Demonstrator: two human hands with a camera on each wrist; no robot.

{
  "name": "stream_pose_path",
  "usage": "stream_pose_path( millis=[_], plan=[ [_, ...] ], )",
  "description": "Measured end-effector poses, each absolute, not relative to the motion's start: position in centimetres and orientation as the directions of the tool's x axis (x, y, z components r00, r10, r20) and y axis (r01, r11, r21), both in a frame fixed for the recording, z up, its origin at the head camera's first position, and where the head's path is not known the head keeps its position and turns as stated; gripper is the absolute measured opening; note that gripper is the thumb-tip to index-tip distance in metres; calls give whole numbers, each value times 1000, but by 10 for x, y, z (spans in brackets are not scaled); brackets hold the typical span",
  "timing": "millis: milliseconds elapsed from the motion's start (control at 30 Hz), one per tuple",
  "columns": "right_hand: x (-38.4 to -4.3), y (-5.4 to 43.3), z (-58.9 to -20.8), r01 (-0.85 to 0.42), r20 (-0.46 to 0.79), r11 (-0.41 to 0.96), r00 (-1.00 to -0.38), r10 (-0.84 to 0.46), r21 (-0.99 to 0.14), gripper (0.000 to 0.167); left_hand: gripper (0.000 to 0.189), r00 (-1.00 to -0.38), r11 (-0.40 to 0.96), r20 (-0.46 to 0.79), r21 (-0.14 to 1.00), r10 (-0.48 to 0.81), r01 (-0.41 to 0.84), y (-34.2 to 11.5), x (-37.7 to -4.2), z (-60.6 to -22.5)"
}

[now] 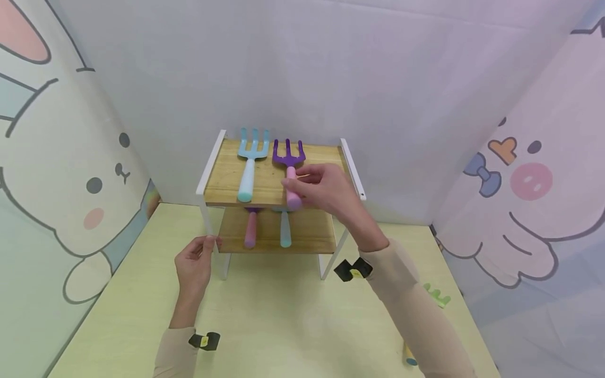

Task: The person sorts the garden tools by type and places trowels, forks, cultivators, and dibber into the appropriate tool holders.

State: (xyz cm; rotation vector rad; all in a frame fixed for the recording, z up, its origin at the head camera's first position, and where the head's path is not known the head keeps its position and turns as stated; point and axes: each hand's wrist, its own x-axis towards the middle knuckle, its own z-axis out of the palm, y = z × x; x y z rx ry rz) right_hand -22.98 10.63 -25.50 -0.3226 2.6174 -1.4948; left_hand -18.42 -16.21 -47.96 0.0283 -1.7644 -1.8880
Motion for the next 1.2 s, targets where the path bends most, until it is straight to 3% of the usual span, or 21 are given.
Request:
stream_pose_path(
  millis=[467,1200],
  plan=[
    [-241,95,-262,-258,176,596,-965,-194,-761,35,17,-848,14,347,927,-401,374,-167,-191,-494],
    [-243,87,-266,-305,217,624,-952,-216,-719,32,19,-845,7,364,920,-392,393,-166,-190,-493]
  ],
)
